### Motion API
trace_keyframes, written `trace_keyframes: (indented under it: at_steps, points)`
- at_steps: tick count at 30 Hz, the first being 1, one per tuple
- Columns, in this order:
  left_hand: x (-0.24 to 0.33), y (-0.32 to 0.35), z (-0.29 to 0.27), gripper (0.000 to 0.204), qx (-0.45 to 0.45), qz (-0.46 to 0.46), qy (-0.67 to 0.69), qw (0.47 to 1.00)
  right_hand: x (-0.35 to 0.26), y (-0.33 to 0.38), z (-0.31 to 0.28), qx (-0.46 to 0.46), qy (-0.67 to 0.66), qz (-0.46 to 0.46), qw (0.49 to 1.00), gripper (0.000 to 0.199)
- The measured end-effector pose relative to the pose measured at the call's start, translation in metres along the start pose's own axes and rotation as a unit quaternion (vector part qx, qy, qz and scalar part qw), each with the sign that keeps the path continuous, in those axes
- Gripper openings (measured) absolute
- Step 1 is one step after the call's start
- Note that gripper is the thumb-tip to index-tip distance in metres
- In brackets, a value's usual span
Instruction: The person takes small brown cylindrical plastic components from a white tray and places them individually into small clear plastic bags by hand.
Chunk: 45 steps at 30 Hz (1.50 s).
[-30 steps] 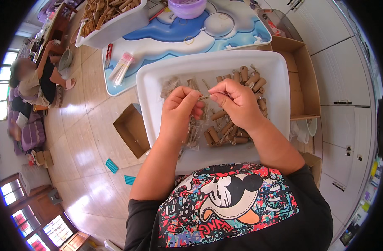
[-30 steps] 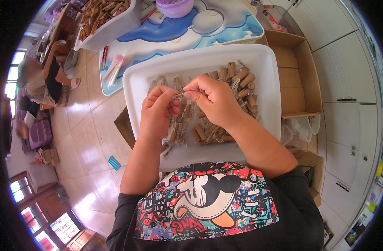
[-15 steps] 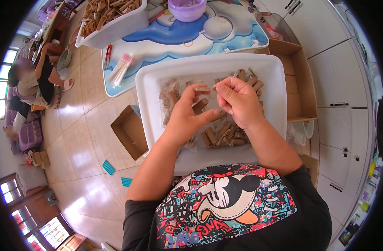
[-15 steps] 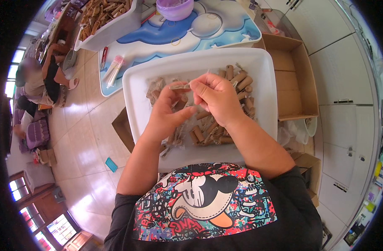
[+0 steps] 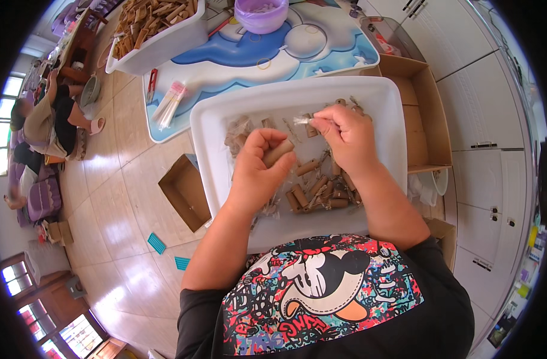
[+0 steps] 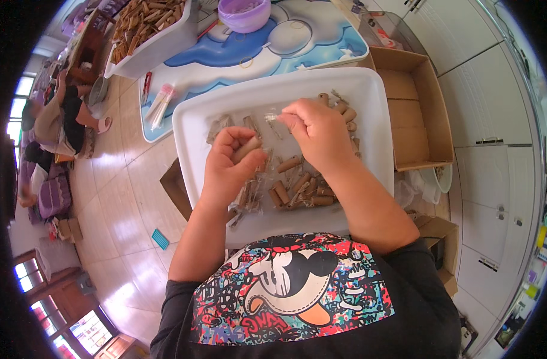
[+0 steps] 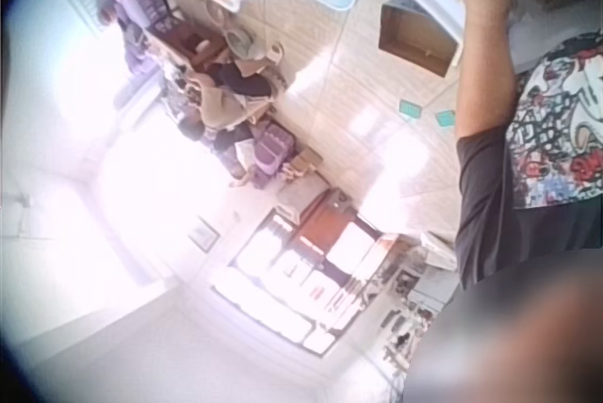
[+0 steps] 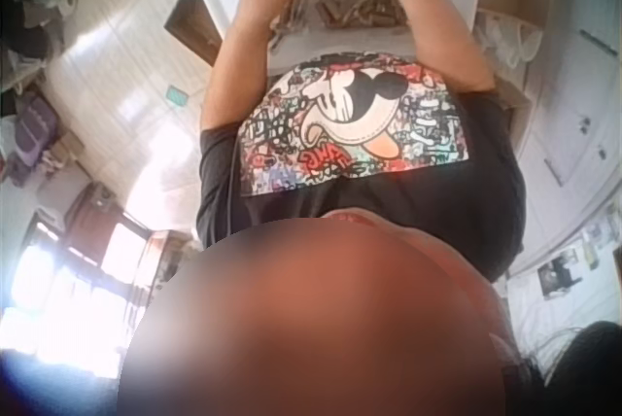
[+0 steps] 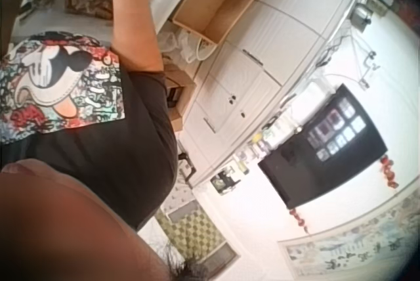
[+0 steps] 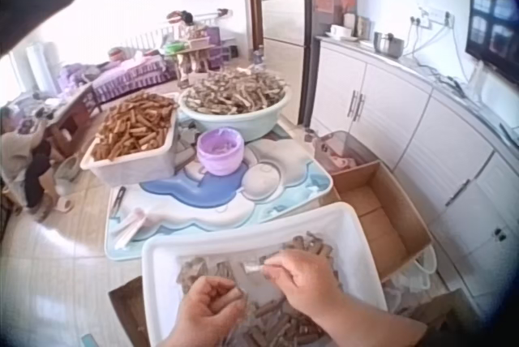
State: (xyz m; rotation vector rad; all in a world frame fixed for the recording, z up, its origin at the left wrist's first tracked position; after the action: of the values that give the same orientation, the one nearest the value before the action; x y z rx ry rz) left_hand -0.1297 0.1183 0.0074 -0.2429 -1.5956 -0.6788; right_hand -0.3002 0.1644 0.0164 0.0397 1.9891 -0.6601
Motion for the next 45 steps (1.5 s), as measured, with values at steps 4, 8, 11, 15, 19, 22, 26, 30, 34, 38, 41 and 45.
trace_keyframes:
  at_steps: [4,8,11,15,19,22,26,30,34,38,41,45]
  points:
    - [0.003,-0.003,-0.010,0.020,0.024,-0.046,0.068,0.996,-0.010,0.000,-0.002,-0.231,-0.057,0.079,0.968,0.007]
    - [-0.006,-0.006,-0.005,0.019,-0.070,-0.094,0.151,0.982,-0.014,0.007,0.007,-0.254,-0.247,0.154,0.922,0.005]
    - [-0.003,-0.003,0.000,0.020,-0.131,-0.156,0.212,0.956,-0.009,0.009,0.011,-0.215,-0.278,0.146,0.925,0.007]
    - [0.000,0.000,0.001,0.020,-0.163,-0.188,0.206,0.946,-0.004,0.012,0.015,-0.215,-0.301,0.190,0.909,0.020]
    - [0.000,0.001,0.000,0.023,-0.181,-0.221,0.213,0.934,-0.013,0.011,0.017,-0.235,-0.283,0.182,0.912,0.022]
    - [-0.001,-0.001,0.001,0.027,-0.116,-0.181,0.255,0.943,-0.004,0.012,0.017,-0.201,-0.230,0.174,0.936,0.027]
    - [-0.001,-0.003,-0.001,0.024,-0.085,-0.132,0.208,0.965,-0.001,0.011,0.017,-0.170,-0.237,0.178,0.940,0.028]
    - [-0.002,-0.004,-0.005,0.023,-0.085,-0.124,0.196,0.969,-0.008,0.010,0.020,-0.161,-0.254,0.206,0.931,0.023]
    - [0.000,-0.002,-0.007,0.024,-0.066,-0.108,0.171,0.977,0.000,0.014,0.026,-0.181,-0.239,0.180,0.937,0.023]
    - [0.017,0.009,-0.018,0.024,-0.079,-0.081,0.118,0.987,-0.009,0.013,0.024,-0.173,-0.251,0.176,0.936,0.023]
    - [0.033,0.004,-0.058,0.023,0.010,0.033,0.030,0.999,-0.009,0.013,0.018,-0.143,-0.276,0.186,0.932,0.022]
    - [0.031,-0.033,-0.164,0.034,0.423,0.094,-0.221,0.874,-0.003,0.011,0.021,-0.112,-0.287,0.178,0.935,0.020]
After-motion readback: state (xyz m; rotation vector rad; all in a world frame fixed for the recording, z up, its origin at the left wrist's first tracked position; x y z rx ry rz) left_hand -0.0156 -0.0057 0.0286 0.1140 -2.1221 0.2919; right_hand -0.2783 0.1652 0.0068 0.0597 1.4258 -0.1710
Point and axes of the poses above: each hand's wrist, its own y-axis away from the middle knuckle, its own z-axis out of the palm, x = y × z, the point moved 3 cm from there along -y, towards the middle knuckle, and after that the axes turned 8 degrees about -z, right-handed, at the moved point
